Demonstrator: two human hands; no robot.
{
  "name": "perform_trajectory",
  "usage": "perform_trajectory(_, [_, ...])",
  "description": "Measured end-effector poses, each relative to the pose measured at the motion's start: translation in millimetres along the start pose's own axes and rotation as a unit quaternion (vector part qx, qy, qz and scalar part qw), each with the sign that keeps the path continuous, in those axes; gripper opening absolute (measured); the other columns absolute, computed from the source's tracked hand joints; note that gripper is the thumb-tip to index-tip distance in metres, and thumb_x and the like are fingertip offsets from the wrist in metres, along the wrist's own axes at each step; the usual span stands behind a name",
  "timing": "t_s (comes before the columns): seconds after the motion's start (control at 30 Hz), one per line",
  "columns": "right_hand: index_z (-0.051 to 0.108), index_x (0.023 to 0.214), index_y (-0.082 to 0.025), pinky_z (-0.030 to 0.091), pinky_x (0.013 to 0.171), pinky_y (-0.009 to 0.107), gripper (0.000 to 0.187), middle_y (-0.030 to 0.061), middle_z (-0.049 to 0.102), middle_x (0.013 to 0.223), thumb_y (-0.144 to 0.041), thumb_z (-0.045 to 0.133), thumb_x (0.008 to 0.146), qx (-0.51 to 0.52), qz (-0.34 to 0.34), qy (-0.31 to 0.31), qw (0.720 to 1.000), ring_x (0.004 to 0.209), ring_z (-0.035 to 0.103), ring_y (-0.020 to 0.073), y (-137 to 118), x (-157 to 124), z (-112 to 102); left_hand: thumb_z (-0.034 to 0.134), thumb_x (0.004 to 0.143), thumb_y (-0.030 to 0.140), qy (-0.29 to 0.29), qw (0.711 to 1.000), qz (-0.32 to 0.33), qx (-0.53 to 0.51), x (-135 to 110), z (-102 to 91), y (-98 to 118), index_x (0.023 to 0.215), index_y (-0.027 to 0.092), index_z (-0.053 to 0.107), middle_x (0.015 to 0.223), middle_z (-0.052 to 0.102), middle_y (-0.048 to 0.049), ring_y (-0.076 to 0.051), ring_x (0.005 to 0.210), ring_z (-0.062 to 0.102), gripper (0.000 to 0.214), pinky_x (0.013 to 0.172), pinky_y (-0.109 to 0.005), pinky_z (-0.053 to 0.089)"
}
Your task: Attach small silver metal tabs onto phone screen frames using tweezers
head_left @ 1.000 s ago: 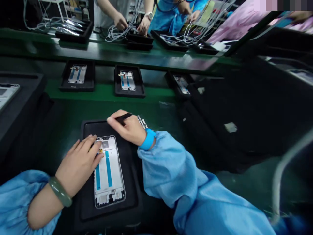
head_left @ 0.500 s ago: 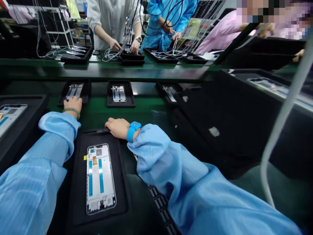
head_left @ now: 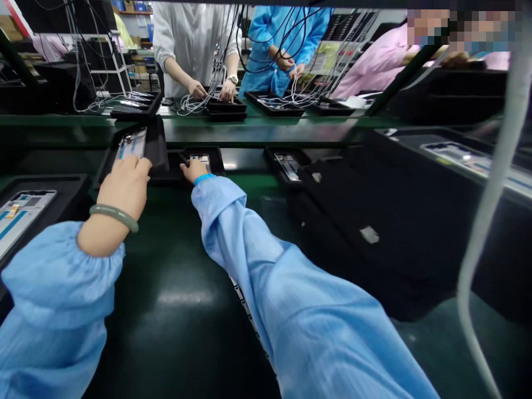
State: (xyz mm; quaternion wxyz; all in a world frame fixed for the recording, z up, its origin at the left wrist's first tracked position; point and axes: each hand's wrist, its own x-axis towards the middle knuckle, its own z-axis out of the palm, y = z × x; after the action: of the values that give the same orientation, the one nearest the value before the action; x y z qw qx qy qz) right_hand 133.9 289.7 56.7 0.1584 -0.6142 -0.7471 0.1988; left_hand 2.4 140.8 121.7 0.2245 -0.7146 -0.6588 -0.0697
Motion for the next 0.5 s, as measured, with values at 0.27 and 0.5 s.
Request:
perform_trajectory(0.27, [0.063,0.088,-0.008,0.049,0.064,0.022,0.042,0.0108,0.066,0.088,-0.033,0.030,0.091,0.198,0.007,-0.022,0.980,0.070,0.062,0.0136,58,-29,-41,0.037,0.079,0.007,-0.036,0.987,0.154,0.029,-117,-20.9,30,0.112,0.014,0.055,0.089,0.055,-0.0093,-0.025,0.080,0.050,0.038,0.066,-0.037,0.043])
perform_trajectory(0.5, [0.051,0.077,-0.011,0.049,0.044,0.019,0.038,0.0059,0.061,0.075,-0.038,0.030,0.094,0.332,0.027,-0.093,0.938,0.048,0.056,0.0063,92,-127,-40,0.032,0.071,-0.001,-0.024,0.958,0.284,-0.029,-198,-21.2,43,0.105,0.018,0.065,0.088,0.064,-0.0091,-0.022,0.075,0.056,0.051,0.060,-0.035,0.046])
